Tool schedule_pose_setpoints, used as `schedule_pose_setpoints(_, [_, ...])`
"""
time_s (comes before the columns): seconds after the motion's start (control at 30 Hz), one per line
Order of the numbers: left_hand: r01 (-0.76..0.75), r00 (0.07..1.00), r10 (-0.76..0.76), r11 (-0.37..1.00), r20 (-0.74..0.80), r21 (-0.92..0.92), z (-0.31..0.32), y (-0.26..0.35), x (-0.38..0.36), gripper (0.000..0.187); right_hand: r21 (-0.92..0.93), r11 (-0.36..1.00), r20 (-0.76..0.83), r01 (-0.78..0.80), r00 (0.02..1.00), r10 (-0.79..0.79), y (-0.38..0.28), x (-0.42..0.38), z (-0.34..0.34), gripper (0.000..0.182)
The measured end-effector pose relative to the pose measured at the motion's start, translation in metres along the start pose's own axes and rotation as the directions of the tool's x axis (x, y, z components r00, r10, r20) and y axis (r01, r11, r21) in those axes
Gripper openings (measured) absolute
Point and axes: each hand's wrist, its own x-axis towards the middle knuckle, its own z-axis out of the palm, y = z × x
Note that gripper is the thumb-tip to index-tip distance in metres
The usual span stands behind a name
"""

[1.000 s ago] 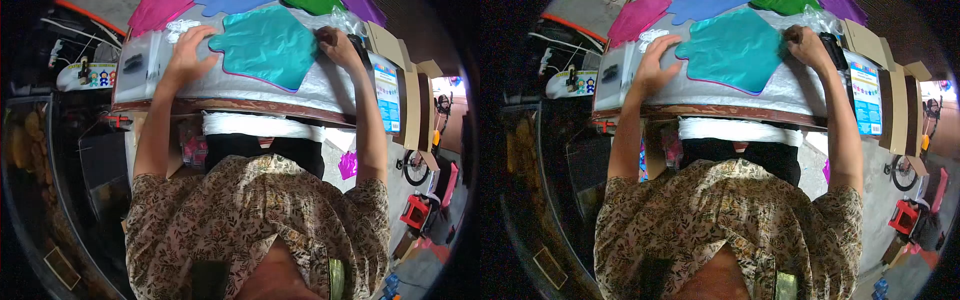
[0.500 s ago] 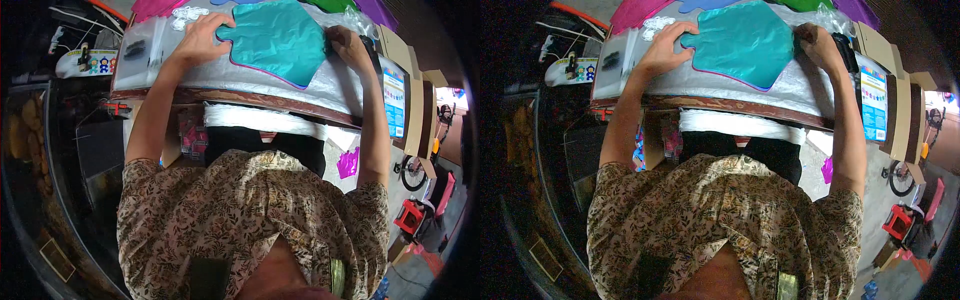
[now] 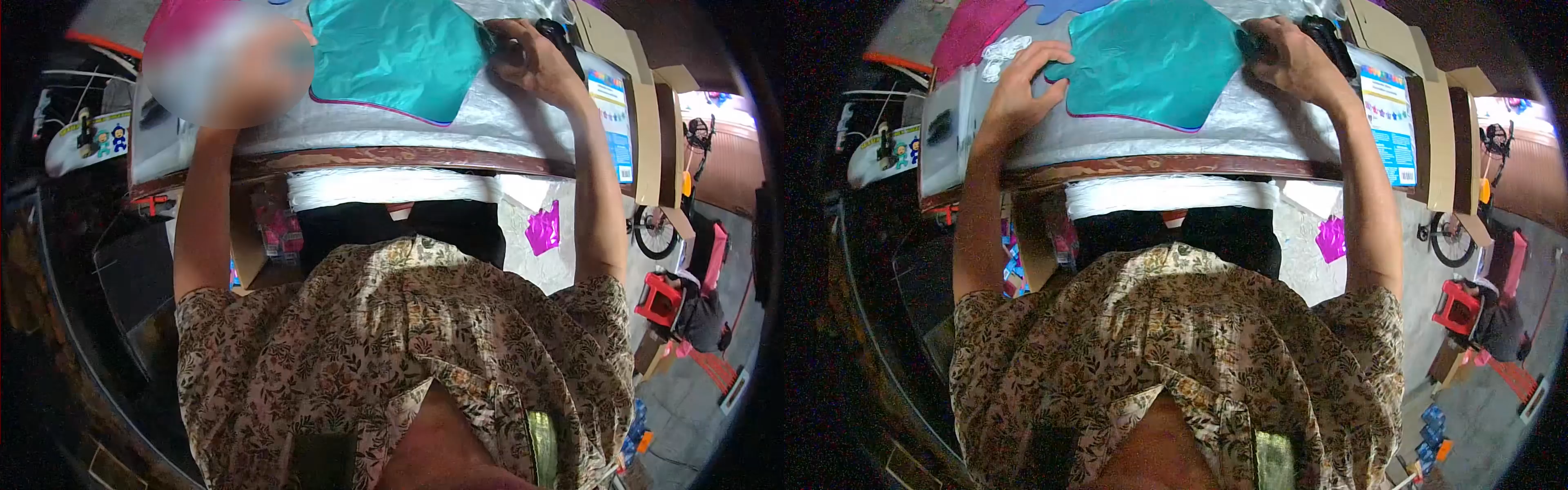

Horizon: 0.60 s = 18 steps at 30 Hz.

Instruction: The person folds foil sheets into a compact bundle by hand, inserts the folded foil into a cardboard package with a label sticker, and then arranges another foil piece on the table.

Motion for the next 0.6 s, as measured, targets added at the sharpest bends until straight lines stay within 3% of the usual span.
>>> schedule_pose_setpoints(0.1, [-0.017, 1.000, 0.017, 1.000, 0.003, -0.013, -0.002, -0.001, 0.000, 0.028, 0.043, 0.997, -0.047, -0.059, 0.997, 0.062, 0.003, 0.003, 0.012, 0.053])
schedule_pose_setpoints(0.23, [-0.045, 0.999, 0.045, 0.999, -0.019, 0.005, 0.001, -0.005, -0.001, 0.027, 0.081, 0.997, -0.057, -0.017, 0.998, 0.022, 0.008, 0.006, 0.011, 0.050])
schedule_pose_setpoints(0.4, [0.025, 1.000, -0.026, 1.000, 0.011, 0.016, -0.002, 0.002, -0.005, 0.032, 0.157, 0.986, -0.020, -0.062, 0.998, 0.066, 0.012, 0.006, 0.014, 0.048])
schedule_pose_setpoints(0.5, [0.052, 0.999, -0.051, 0.991, 0.009, -0.124, -0.012, 0.016, -0.004, 0.032, 0.205, 0.979, -0.069, -0.016, 0.997, 0.031, 0.013, 0.005, 0.013, 0.044])
schedule_pose_setpoints(0.6, [0.083, 0.990, -0.082, 0.997, -0.116, -0.003, -0.017, 0.012, -0.028, 0.030, 0.162, 0.986, -0.084, -0.031, 0.995, 0.046, 0.009, 0.003, 0.010, 0.043])
